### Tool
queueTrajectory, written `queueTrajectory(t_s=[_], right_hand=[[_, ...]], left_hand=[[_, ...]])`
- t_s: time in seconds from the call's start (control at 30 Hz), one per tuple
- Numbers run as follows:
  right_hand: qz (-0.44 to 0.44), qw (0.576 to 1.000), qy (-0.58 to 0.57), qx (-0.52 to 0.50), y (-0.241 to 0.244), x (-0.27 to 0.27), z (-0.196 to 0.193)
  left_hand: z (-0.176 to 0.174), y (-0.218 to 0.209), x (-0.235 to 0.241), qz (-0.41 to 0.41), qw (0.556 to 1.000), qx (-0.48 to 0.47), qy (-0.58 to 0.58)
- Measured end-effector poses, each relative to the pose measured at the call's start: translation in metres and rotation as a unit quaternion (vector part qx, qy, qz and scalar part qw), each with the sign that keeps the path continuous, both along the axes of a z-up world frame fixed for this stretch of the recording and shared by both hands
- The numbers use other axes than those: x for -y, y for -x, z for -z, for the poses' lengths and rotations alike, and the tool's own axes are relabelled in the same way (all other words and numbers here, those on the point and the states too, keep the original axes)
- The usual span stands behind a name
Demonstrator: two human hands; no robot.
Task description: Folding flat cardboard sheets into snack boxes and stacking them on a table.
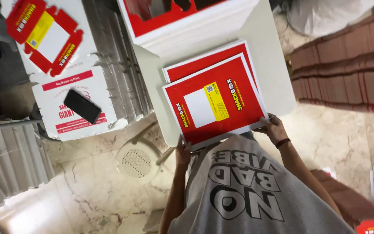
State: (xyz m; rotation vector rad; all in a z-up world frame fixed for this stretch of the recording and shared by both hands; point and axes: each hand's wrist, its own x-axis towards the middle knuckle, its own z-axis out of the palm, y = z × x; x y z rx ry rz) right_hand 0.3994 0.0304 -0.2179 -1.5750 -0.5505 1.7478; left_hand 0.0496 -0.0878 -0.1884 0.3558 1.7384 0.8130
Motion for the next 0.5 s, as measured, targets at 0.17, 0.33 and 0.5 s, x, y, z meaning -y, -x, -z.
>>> queueTrajectory(t_s=[0.17, 0.33, 0.5], right_hand=[[0.078, 0.99, 0.058, -0.098, -0.017, 0.022, 0.016], [0.138, 0.96, 0.144, -0.198, 0.019, 0.026, 0.011], [0.164, 0.961, 0.169, -0.148, 0.063, 0.001, -0.08]], left_hand=[[-0.029, 0.004, -0.01, 0.133, 0.975, -0.123, 0.128], [-0.002, -0.057, -0.091, 0.23, 0.83, -0.408, -0.302], [-0.01, -0.152, -0.181, 0.614, 0.693, -0.374, -0.054]])
